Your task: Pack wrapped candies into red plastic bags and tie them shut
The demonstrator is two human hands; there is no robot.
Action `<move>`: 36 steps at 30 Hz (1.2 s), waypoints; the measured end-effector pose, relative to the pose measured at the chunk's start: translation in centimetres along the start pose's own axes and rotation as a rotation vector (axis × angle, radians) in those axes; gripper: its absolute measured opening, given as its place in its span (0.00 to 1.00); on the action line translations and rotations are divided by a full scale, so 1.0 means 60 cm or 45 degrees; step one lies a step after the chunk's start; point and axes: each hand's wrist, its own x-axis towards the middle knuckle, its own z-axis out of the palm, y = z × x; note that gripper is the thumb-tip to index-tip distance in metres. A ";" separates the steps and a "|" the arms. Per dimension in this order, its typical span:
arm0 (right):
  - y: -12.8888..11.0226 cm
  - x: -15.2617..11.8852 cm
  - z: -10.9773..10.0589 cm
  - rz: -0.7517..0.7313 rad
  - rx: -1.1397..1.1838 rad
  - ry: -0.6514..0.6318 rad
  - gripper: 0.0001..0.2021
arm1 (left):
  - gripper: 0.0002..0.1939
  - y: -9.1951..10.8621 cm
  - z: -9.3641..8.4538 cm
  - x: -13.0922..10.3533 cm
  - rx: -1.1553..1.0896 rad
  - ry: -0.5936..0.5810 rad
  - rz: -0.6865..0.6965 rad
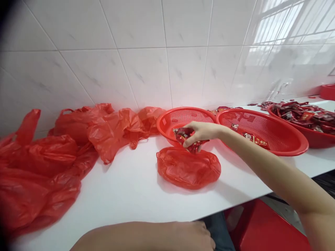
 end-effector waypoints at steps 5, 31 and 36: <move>0.041 0.001 0.084 -0.072 -0.647 0.218 0.02 | 0.03 0.024 -0.030 0.008 0.116 -0.166 -0.001; 0.192 -0.021 0.160 -0.429 -0.485 0.295 0.18 | 0.11 0.072 -0.178 -0.199 0.545 0.965 -0.511; 0.193 -0.017 0.173 -0.556 -0.164 0.587 0.16 | 0.11 0.062 -0.181 -0.245 0.496 0.963 -0.665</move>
